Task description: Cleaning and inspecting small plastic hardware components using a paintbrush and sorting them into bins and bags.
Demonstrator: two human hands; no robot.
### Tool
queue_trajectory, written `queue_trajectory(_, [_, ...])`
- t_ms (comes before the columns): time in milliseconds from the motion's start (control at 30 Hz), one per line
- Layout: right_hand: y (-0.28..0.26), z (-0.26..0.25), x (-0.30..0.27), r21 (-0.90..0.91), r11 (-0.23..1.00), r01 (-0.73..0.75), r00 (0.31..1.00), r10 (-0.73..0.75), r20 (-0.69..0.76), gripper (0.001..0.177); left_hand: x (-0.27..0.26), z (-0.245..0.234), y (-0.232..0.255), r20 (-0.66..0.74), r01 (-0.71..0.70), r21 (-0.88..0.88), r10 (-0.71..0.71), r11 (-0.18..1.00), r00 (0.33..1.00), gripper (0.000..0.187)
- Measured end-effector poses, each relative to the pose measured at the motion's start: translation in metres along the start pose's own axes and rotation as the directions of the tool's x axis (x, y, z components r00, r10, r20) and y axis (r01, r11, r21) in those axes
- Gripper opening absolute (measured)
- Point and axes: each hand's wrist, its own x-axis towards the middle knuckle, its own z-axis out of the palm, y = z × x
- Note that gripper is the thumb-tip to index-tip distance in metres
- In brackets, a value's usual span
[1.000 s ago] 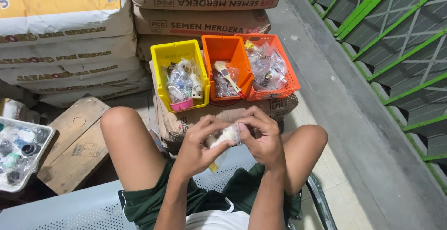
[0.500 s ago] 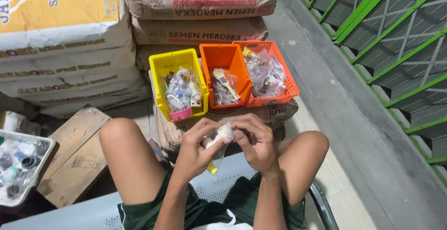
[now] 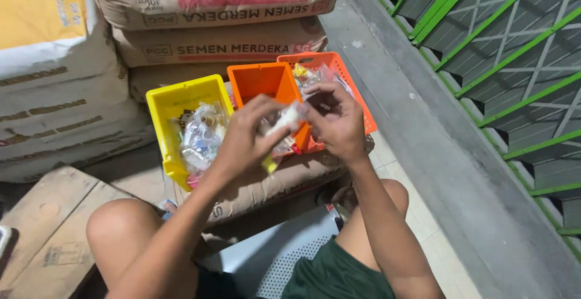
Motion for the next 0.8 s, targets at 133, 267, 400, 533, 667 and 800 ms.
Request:
queue_trajectory(133, [0.041, 0.008, 0.02, -0.208, 0.935, 0.287, 0.944, -0.313, -0.103, 0.011, 0.023, 0.002, -0.033, 0.026, 0.127, -0.103, -0.125, 0.987, 0.992, 0.028])
queue_trajectory(267, [0.062, 0.029, 0.017, -0.169, 0.935, 0.312, 0.946, -0.322, -0.036, 0.029, 0.005, -0.001, -0.054, 0.035, 0.26, -0.157, -0.257, 0.953, 0.966, 0.029])
queue_trajectory(400, [0.064, 0.032, 0.021, -0.182, 0.945, 0.272, 0.962, -0.272, 0.027, 0.034, 0.012, -0.017, -0.041, 0.045, 0.299, -0.116, -0.296, 0.947, 0.954, 0.029])
queue_trajectory(533, [0.073, 0.031, 0.023, -0.157, 0.955, 0.253, 0.96, -0.228, 0.163, 0.026, -0.001, -0.014, -0.043, 0.159, 0.3, -0.094, -0.283, 0.949, 0.946, 0.028])
queue_trajectory(667, [0.09, 0.019, 0.007, 0.023, 0.992, 0.124, 0.991, -0.125, 0.042, 0.029, -0.005, -0.004, -0.031, 0.138, 0.324, -0.155, -0.304, 0.933, 0.943, 0.027])
queue_trajectory(800, [0.064, 0.031, -0.003, 0.032, 0.995, 0.099, 0.991, -0.096, -0.098, 0.036, -0.01, 0.006, -0.043, 0.073, 0.272, -0.174, -0.263, 0.946, 0.962, 0.031])
